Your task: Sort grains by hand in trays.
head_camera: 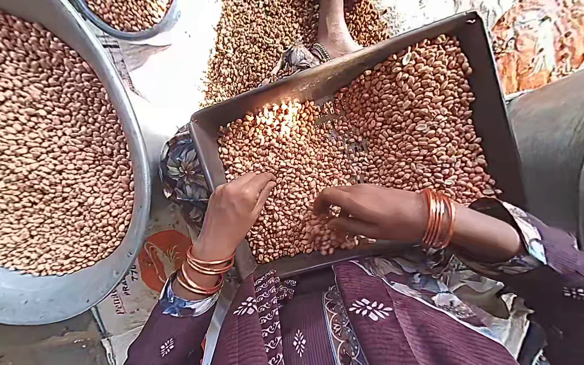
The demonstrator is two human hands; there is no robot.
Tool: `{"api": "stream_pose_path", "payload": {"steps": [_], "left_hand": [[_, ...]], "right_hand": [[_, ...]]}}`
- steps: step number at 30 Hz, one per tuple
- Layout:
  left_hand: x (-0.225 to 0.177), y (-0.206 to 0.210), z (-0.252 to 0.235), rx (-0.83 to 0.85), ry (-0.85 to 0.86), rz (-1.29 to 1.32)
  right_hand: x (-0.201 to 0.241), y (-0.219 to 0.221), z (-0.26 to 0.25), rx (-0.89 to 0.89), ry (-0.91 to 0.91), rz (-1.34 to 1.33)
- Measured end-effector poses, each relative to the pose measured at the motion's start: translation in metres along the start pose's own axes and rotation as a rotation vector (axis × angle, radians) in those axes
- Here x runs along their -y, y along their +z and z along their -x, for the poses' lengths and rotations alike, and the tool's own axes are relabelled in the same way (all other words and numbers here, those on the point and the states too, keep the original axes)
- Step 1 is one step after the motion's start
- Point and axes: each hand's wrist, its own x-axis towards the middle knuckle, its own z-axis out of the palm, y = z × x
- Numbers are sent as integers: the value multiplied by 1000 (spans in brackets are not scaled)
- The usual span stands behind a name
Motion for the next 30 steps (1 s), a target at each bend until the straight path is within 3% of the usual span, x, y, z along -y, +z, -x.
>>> {"api": "stream_pose_path", "payload": {"steps": [2,5,8,11,15,19,27,30], "left_hand": [[1,-3,0,4,-22,45],[-1,-18,0,-8,-108,244],[-7,-32,2,-13,-278,794],[-9,-33,1,19,-335,1376],[-13,-22,-4,99,-282,1687],[-24,-12,-14,116,-225,1500],[-68,20,-56,195,85,427],[-73,32,-64,214,145,193]], "right_hand": [[-2,-14,-1,-224,-71,41],[-14,-39,4,-413,22,300],[-23,-45,12,-316,90,389],[-29,-34,12,-183,127,382],[-40,-22,13,-120,163,426],[-43,-13,16,-102,164,446],[-40,-6,23,-100,170,468],[-46,-6,22,-188,115,339]]}}
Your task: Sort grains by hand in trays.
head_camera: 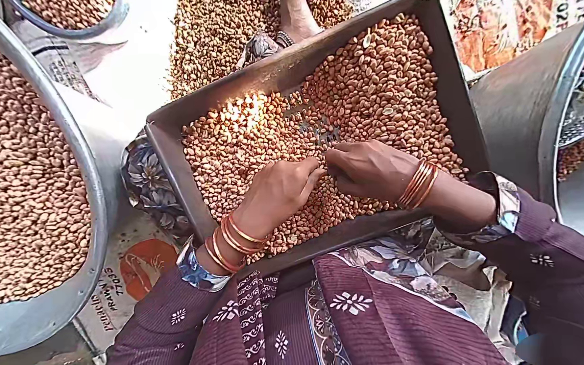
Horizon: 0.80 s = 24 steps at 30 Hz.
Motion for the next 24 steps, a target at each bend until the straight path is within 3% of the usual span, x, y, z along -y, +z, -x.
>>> {"api": "stream_pose_path", "payload": {"steps": [3,6,12,16,24], "left_hand": [[4,-5,1,-17,-36,0],[12,-18,12,-37,-37,95],[26,-20,48,-37,157,131],[28,-7,67,-1,262,-34],[18,8,76,-32,242,-284]], "right_hand": [[-1,8,-6,-56,-44,-164],[5,17,-9,-52,-70,-103],[16,11,-14,-27,-43,-53],[9,6,-20,63,28,-148],[14,0,-19,82,91,-160]]}}
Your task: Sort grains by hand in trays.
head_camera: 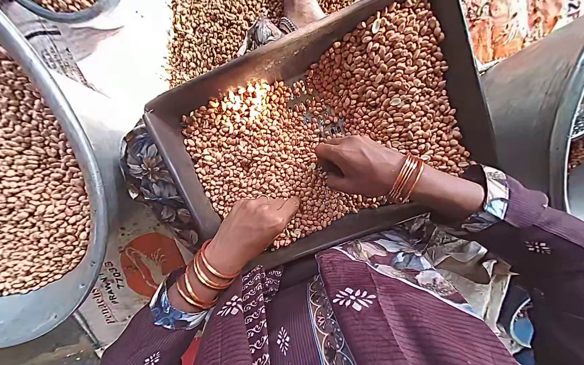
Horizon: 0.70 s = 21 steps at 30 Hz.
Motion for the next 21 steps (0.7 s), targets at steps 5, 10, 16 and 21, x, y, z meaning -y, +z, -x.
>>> {"api": "stream_pose_path", "payload": {"steps": [5,10,16,21], "left_hand": [[1,4,0,-29,-27,25],[13,-13,2,-110,-308,598],[24,-31,18,-213,-461,1663],[28,-29,28,-248,-437,1697]], "right_hand": [[-1,2,-1,-19,-57,-80],[4,10,0,-52,-166,-154],[27,21,-4,-26,-280,-187],[52,41,-5,54,-420,-184]]}}
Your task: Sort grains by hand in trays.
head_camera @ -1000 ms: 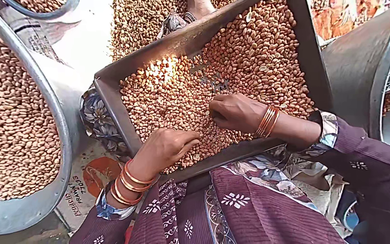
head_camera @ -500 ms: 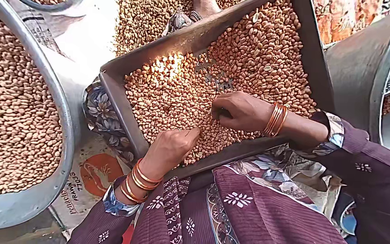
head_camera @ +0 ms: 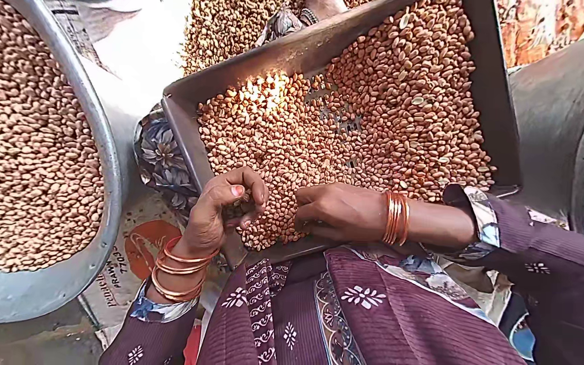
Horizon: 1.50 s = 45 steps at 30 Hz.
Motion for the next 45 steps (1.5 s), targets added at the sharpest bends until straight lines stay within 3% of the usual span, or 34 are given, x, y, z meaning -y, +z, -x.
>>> {"api": "stream_pose_path", "payload": {"steps": [3,6,13,18,21,24,28,31,35,38,41,45], "left_hand": [[-2,1,2,-61,42,-117],[-5,1,10,-60,66,-404],[14,-1,37,373,274,-1166],[23,4,44,409,395,-1452],[27,5,43,378,414,-1485],[25,5,38,261,361,-1284],[10,7,28,45,171,-955],[1,11,18,-144,-40,-672],[-7,29,2,-277,-275,-242],[-7,33,-1,-250,-426,-38],[-1,22,-7,-105,-414,93],[-12,12,-8,-267,-366,261]], "right_hand": [[8,10,-2,25,40,179],[8,14,-3,-2,44,255],[2,23,-5,-21,45,257],[2,18,-6,24,51,216],[-2,12,-7,33,56,110],[-4,-6,-9,13,159,52],[-2,-29,-9,-190,175,255],[16,-36,-14,-303,83,389],[46,-30,-30,-366,-147,344],[45,-30,-33,-369,-170,319],[27,-60,-22,-364,36,426],[-10,-126,-8,-340,572,644]]}}
